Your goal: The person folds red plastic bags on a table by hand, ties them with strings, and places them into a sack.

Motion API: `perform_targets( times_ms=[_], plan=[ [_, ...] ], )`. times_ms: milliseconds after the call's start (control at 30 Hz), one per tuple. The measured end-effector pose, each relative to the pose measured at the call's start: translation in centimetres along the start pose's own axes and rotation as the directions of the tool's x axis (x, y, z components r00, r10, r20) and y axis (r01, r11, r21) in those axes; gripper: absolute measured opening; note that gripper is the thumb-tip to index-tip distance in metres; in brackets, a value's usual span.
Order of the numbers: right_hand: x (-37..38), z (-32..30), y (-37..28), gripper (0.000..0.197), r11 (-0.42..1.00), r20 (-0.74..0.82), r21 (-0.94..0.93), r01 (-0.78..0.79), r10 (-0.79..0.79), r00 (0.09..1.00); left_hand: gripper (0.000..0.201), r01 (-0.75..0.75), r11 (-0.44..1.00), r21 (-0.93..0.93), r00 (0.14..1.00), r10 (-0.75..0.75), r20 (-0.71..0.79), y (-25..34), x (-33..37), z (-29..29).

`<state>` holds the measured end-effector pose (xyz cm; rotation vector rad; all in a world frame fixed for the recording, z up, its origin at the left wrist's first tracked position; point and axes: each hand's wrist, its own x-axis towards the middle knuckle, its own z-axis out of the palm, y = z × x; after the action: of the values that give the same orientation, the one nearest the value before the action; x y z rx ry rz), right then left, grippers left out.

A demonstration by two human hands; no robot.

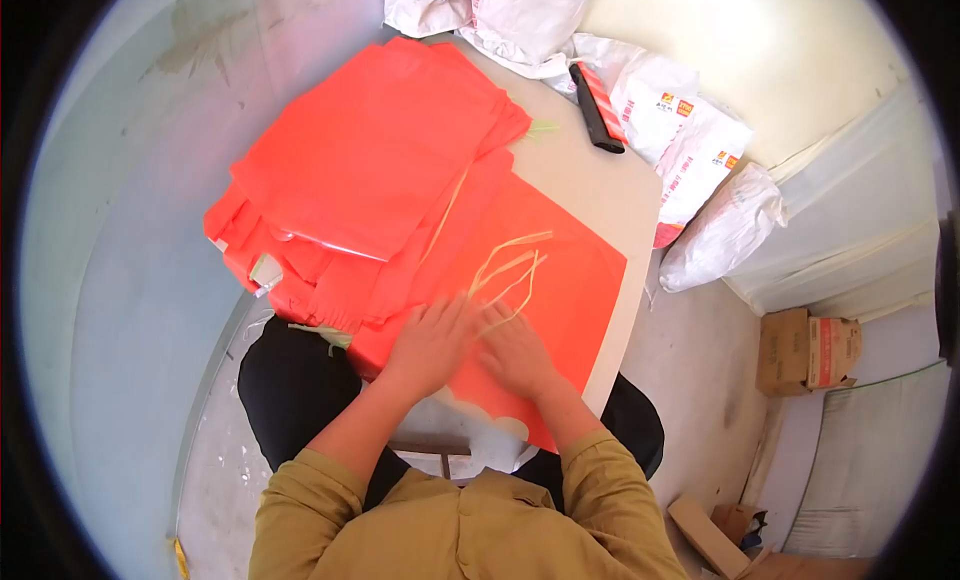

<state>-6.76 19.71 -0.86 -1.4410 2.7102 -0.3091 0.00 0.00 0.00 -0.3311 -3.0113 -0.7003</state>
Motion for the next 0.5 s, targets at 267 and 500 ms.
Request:
perform_targets(
  times_ms=[267, 500],
  plan=[
    [0.3, 0.5, 0.2, 0.069, 0.998, 0.093, 0.049, -0.030, 0.025, 0.995, 0.053, -0.160, 0.987, 0.031, 0.985, 0.161, -0.053, 0.5, 0.0, 0.0],
    [-0.7, -0.1, 1.0, 0.074, 0.993, 0.076, 0.087, -0.074, 0.068, 0.995, 0.060, -0.056, 0.993, -0.108, 0.996, 0.048, -0.078, 0.1, 0.7, 1.1]
  ],
)
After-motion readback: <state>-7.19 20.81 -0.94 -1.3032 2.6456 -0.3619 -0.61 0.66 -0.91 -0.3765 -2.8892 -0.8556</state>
